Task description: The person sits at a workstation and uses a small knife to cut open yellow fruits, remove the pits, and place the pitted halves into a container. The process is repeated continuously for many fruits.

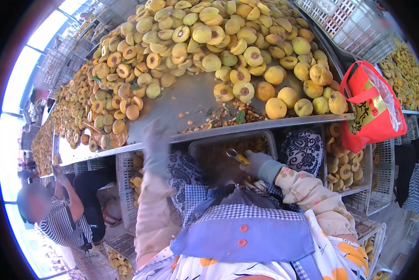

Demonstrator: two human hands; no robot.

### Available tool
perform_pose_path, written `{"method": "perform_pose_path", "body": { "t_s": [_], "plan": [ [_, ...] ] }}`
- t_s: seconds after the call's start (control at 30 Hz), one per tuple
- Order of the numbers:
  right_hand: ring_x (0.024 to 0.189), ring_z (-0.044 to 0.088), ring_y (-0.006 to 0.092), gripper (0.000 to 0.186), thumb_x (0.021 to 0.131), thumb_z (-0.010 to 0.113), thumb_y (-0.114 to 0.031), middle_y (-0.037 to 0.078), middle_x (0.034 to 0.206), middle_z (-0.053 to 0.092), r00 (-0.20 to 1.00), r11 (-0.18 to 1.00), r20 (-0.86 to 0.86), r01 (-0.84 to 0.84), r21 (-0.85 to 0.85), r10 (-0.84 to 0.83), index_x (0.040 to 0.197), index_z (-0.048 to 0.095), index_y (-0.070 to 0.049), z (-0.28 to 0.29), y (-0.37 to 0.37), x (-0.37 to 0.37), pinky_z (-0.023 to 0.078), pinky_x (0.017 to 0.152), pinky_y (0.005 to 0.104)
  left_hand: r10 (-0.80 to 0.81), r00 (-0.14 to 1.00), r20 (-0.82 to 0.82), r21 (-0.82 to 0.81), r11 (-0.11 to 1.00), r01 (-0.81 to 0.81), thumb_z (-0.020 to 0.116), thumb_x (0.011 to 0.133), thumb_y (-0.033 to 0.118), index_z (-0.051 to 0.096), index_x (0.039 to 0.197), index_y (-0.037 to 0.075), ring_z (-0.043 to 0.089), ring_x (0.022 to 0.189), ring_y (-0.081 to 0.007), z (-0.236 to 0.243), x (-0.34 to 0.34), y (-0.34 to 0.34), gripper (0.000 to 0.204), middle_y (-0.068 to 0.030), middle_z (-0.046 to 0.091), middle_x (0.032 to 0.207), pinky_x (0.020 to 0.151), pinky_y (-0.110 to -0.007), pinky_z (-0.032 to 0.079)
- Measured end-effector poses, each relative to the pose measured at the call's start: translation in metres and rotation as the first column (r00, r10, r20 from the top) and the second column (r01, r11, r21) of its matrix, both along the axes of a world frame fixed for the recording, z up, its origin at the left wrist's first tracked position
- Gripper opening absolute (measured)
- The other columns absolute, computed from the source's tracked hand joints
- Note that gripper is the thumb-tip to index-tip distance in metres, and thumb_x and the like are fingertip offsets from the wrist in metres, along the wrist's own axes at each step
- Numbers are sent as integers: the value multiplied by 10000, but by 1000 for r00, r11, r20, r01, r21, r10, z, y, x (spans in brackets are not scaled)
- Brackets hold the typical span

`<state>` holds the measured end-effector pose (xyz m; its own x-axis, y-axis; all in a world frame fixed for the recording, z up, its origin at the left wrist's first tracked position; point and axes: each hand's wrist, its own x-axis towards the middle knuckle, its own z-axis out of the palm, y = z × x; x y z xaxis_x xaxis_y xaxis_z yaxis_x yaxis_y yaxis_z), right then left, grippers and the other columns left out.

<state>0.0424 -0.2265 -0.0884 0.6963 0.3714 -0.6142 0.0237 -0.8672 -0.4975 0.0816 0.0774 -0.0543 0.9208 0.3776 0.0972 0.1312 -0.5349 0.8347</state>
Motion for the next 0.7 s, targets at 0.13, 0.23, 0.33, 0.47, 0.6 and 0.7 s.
{"method": "perform_pose_path", "body": {
  "t_s": [0.13,0.23,0.33,0.47,0.6,0.7],
  "plan": [
    [914,570,386,461,804,516,-401,228,972,599,998,992,-59,43,122,-36,1112,479,-61,5,1,0,450,801,424,-196,964,-178,379,891,251,680,703,303,527,1099,21,550,943,-360,-10,93,-100,510,-207,557,1056,844,-400,437],
    [902,574,384,464,801,515,-414,234,958,600,999,971,-5,47,235,-48,1105,489,-65,4,-9,-2,451,792,427,-93,947,-309,411,884,221,668,718,299,508,1083,1,578,911,-330,-24,124,-135,498,-203,587,981,792,-387,466],
    [884,578,381,471,791,538,-424,239,929,603,992,963,68,87,255,-107,1100,497,-72,6,-16,0,451,784,434,-167,942,-293,-203,973,109,634,756,261,493,1071,2,607,843,-293,-29,123,-122,432,-180,588,962,697,-366,502],
    [791,594,378,442,787,571,-396,230,827,611,938,937,290,84,340,-190,1092,496,-84,31,-14,14,468,708,441,-262,963,-56,-891,448,70,570,828,330,488,1069,22,607,824,-274,-7,77,-92,399,-158,583,954,695,-376,526],
    [703,591,365,421,801,588,-314,199,745,603,805,937,558,-10,350,-200,1098,454,-47,68,17,19,458,602,431,-116,993,-28,-998,-47,-34,479,871,445,489,1076,17,590,915,-299,24,25,-105,475,-165,580,996,788,-413,520],
    [709,595,364,447,805,583,-316,206,742,603,829,975,537,39,220,-154,1124,443,-37,71,27,19,466,604,425,-96,995,18,-982,184,35,441,904,405,503,1061,27,590,886,-249,45,-3,-122,414,-121,572,990,768,-367,518]
  ]
}}
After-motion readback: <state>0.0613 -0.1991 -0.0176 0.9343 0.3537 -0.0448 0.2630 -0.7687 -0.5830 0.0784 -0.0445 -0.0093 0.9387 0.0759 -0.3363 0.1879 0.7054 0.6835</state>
